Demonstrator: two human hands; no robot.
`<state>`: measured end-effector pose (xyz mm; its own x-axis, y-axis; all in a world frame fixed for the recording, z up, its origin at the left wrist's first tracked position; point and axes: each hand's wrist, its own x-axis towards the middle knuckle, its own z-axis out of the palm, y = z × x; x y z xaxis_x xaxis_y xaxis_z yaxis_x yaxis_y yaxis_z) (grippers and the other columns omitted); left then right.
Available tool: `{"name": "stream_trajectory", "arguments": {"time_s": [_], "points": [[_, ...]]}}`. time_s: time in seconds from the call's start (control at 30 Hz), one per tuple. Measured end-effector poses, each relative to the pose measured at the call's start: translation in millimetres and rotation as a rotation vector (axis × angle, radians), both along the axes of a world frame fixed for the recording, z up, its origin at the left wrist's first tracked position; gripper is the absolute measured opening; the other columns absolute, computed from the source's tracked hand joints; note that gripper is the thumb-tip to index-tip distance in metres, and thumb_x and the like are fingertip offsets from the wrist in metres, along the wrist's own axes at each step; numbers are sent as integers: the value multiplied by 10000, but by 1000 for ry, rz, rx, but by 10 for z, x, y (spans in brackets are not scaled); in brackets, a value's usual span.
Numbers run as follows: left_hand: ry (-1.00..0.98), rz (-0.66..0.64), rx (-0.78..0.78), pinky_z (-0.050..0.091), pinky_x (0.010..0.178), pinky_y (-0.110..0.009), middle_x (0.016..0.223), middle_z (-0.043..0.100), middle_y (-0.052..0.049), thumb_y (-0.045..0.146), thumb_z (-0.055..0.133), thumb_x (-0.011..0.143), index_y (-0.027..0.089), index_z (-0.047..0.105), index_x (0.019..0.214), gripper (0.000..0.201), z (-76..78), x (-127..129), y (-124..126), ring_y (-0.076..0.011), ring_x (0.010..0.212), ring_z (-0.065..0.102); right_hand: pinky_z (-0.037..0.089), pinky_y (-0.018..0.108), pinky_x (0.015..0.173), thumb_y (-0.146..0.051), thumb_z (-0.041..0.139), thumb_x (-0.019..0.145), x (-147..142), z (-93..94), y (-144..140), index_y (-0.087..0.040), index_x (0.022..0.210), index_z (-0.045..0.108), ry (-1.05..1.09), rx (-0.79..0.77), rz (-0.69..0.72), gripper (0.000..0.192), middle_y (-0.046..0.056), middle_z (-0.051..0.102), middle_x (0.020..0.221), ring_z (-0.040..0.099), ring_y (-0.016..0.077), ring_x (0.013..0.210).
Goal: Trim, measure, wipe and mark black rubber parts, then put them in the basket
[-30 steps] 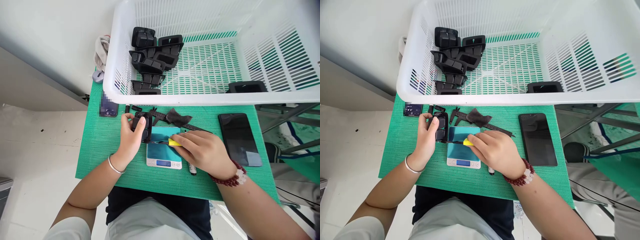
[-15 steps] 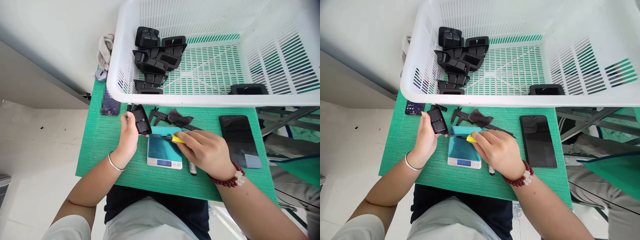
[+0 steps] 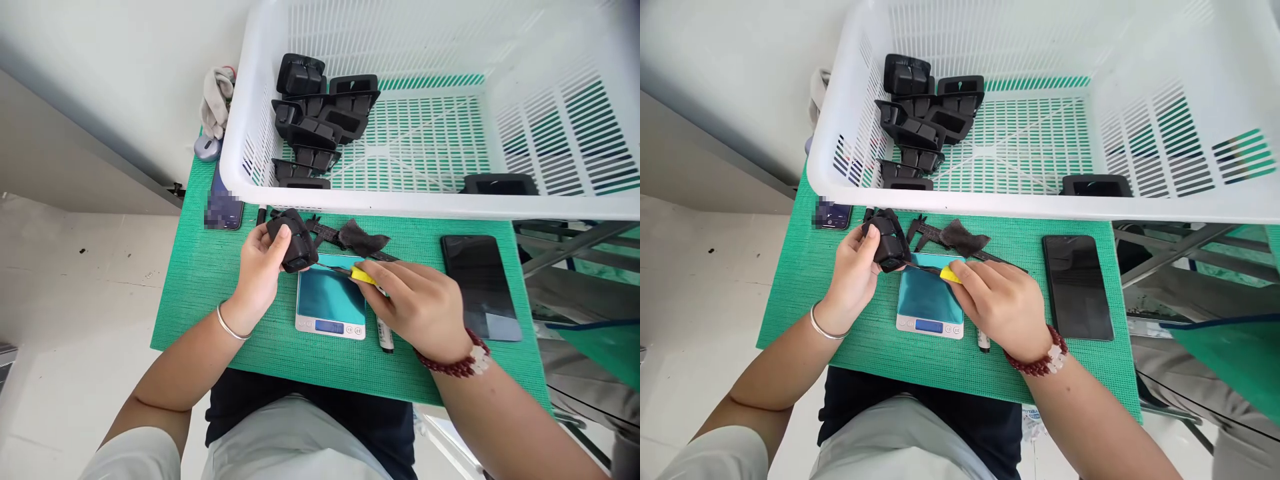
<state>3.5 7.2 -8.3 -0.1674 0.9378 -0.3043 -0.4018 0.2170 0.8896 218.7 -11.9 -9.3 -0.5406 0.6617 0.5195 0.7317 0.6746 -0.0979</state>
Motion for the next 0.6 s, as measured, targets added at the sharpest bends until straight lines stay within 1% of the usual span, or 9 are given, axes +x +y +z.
{"name": "stream_trajectory", "arguments": {"time_s": [0.13, 0.2, 0.3, 0.37, 0.43, 0.6], "points": [[22, 28, 13, 604, 591, -286, 760, 649, 4, 526, 808, 681, 178, 579, 927, 485, 1, 8, 1, -168, 700, 698, 410, 275, 526, -197, 645, 887, 3, -12, 7, -170, 950, 647, 8, 9, -24, 68, 15, 709, 705, 617, 132, 577], [35, 30, 19, 592, 556, -270, 791, 651, 0, 529, 806, 682, 179, 573, 934, 490, 3, 11, -3, -147, 657, 679, 402, 269, 516, -204, 649, 889, 2, -17, 8, -169, 939, 640, 14, 22, -46, 62, 15, 708, 697, 614, 129, 570], [56, 50, 36, 563, 507, -236, 866, 667, -11, 532, 802, 686, 184, 560, 940, 494, 3, 11, -10, -94, 578, 623, 398, 267, 513, -212, 647, 891, -3, -21, 2, -166, 938, 638, 0, 9, -22, 67, 8, 696, 675, 602, 124, 553], [83, 69, 42, 540, 482, -220, 870, 671, -11, 545, 800, 677, 187, 559, 946, 509, -2, 5, -11, -78, 547, 596, 395, 268, 513, -213, 641, 891, -5, -25, -3, -169, 952, 642, -5, -1, -19, 75, 4, 692, 669, 600, 125, 552], [110, 79, 48, 529, 478, -217, 857, 671, -13, 550, 801, 671, 187, 565, 947, 513, -11, -2, -11, -89, 563, 610, 394, 269, 515, -207, 638, 886, -6, -31, -7, -171, 965, 644, 6, 3, -41, 87, 8, 697, 677, 606, 129, 561], [115, 88, 82, 566, 568, -229, 867, 672, -17, 512, 796, 704, 188, 577, 963, 469, -36, -15, -7, -126, 694, 675, 402, 267, 525, -210, 634, 889, -14, -36, -14, -175, 958, 642, -6, 2, -22, 77, -2, 682, 653, 591, 127, 547]]}}
